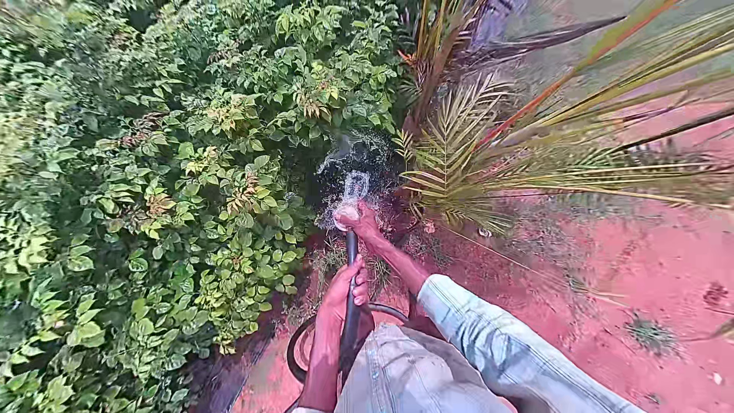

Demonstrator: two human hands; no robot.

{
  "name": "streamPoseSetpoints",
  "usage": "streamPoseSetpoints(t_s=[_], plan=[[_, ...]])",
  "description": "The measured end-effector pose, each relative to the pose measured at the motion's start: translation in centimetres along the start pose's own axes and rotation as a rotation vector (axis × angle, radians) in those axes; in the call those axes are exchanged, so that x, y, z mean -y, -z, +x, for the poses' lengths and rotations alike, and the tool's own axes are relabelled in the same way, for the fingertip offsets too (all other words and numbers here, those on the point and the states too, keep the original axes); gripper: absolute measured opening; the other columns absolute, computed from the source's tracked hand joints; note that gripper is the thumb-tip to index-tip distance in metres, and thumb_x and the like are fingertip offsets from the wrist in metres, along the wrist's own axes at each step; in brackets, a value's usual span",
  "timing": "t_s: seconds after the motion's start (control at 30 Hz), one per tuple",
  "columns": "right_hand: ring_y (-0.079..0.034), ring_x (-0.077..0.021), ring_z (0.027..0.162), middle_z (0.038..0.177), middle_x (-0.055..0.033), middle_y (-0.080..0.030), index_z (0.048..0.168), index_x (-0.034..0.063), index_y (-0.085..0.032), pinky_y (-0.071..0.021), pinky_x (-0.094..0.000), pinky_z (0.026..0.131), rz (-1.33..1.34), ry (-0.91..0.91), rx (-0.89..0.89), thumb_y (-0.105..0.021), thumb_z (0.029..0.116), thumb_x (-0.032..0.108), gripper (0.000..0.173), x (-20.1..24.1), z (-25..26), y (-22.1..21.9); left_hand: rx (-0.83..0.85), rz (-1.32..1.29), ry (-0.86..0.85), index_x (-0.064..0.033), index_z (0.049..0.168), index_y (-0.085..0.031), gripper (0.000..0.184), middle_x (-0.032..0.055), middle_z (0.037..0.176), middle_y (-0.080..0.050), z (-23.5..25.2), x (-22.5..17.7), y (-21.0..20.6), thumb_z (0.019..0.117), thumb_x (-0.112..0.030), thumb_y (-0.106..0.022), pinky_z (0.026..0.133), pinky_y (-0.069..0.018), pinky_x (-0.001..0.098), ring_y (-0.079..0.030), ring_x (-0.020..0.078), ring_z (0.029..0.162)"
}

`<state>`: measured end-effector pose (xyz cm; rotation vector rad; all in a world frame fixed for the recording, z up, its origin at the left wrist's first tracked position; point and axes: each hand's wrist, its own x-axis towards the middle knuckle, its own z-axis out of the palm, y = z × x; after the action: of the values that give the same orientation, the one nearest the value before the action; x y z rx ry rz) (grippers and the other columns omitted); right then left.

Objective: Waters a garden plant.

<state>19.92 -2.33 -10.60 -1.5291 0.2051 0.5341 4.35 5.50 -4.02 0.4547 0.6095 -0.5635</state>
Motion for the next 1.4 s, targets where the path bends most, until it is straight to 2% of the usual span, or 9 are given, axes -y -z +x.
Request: streamPoseSetpoints(t_s=[0.13, 0.3, 0.47, 0.7, 0.83, 0.9, 1.0, 1.13, 1.4], plan=[[-0.069, -0.0244, 0.104, 0.118, -0.0184, -0.069, 0.132, 0.0019, -0.062, -0.0585, -0.0428, 0.092, -0.099, 0.023, -0.025, -0.068, 0.1002, 0.029, 0.042, 0.6, 0.2, 0.9, 0.009, -0.014, -0.010, -0.0084, 0.107, -0.052, 0.030, -0.0014, 0.066, -0.050, -0.1, -0.1, 0.1, 0.1114, -0.035, -0.039, 0.036, -0.0465, 0.0201, -0.049, 0.0065, 0.041], [-0.065, -0.0211, 0.115, 0.127, -0.0176, -0.065, 0.139, 0.0005, -0.055, -0.0558, -0.0384, 0.099, -0.066, -0.004, 0.131, -0.087, 0.0771, 0.017, 0.072, 1.0, -0.6, 1.7, 0.000, 0.031, -0.015, -0.0098, 0.107, -0.052, 0.028, -0.0024, 0.064, -0.048, 0.0, -0.2, -0.1, 0.1117, -0.034, -0.038, 0.036, -0.0447, 0.0193, -0.047, 0.0056, 0.040], [-0.067, -0.0236, 0.110, 0.120, -0.0185, -0.069, 0.131, 0.0000, -0.064, -0.0549, -0.0415, 0.097, -0.136, -0.028, 0.012, -0.059, 0.1051, 0.032, 0.041, 1.4, 0.2, 1.3, -0.003, 0.014, -0.003, -0.0101, 0.107, -0.052, 0.028, -0.0024, 0.065, -0.049, 0.1, 0.0, -0.4, 0.1117, -0.033, -0.038, 0.036, -0.0452, 0.0192, -0.048, 0.0054, 0.041], [-0.071, -0.0231, 0.093, 0.112, -0.0144, -0.069, 0.139, 0.0069, -0.047, -0.0622, -0.0364, 0.083, 0.261, -0.141, 0.298, -0.076, 0.0876, -0.001, 0.059, 10.1, -3.1, 8.6, -0.016, 0.037, -0.057, -0.0081, 0.109, -0.052, 0.028, -0.0008, 0.069, -0.052, -0.6, 0.0, 0.7, 0.1112, -0.033, -0.041, 0.038, -0.0479, 0.0196, -0.051, 0.0060, 0.043], [-0.068, -0.0126, 0.106, 0.132, -0.0017, -0.064, 0.150, 0.0280, -0.041, -0.0593, -0.0253, 0.081, 0.110, 0.349, 0.424, -0.088, 0.0767, 0.041, 0.089, 24.3, -8.6, 17.2, -0.111, 0.106, -0.123, -0.0075, 0.115, -0.055, 0.029, 0.0002, 0.075, -0.055, -1.5, 0.6, 1.4, 0.1101, -0.034, -0.045, 0.040, -0.0484, 0.0191, -0.052, 0.0053, 0.047], [-0.061, -0.0182, 0.126, 0.146, -0.0033, -0.057, 0.154, 0.0233, -0.033, -0.0550, -0.0319, 0.099, -0.014, 0.614, 0.371, -0.080, 0.0838, 0.055, 0.090, 27.1, -8.9, 18.3, -0.155, 0.125, -0.167, -0.0065, 0.117, -0.056, 0.031, 0.0001, 0.074, -0.055, -1.5, 0.8, 1.0, 0.1100, -0.035, -0.045, 0.040, -0.0480, 0.0190, -0.052, 0.0052, 0.046], [-0.067, -0.0092, 0.089, 0.102, 0.0043, -0.069, 0.116, 0.0219, -0.060, -0.0573, -0.0274, 0.080, 0.155, 0.625, 0.045, -0.049, 0.1070, 0.047, 0.029, 25.0, -8.2, 13.7, -0.188, 0.154, -0.222, -0.0064, 0.121, -0.054, 0.033, 0.0008, 0.074, -0.054, -0.9, 1.1, -0.6, 0.1109, -0.036, -0.042, 0.039, -0.0476, 0.0195, -0.051, 0.0058, 0.046], [-0.034, -0.0043, 0.040, 0.052, 0.0091, -0.035, 0.070, 0.0236, -0.040, -0.0357, -0.0204, 0.042, 0.580, 0.544, -0.254, -0.036, 0.1106, 0.036, 0.042, 22.8, -5.6, 11.5, -0.233, 0.212, -0.326, -0.0039, 0.126, -0.053, 0.036, 0.0054, 0.078, -0.059, -1.3, 1.9, -2.5, 0.1112, -0.035, -0.041, 0.041, -0.0502, 0.0224, -0.056, 0.0096, 0.049], [-0.028, -0.0036, 0.039, 0.048, 0.0094, -0.029, 0.068, 0.0236, -0.038, -0.0291, -0.0185, 0.041, 0.685, 0.484, -0.048, -0.023, 0.1127, 0.043, 0.051, 22.8, -4.8, 13.7, -0.206, 0.356, -0.425, -0.0003, 0.130, -0.057, 0.038, 0.0075, 0.076, -0.063, -2.1, 2.7, -4.7, 0.1097, -0.031, -0.046, 0.041, -0.0491, 0.0244, -0.055, 0.0114, 0.048]])
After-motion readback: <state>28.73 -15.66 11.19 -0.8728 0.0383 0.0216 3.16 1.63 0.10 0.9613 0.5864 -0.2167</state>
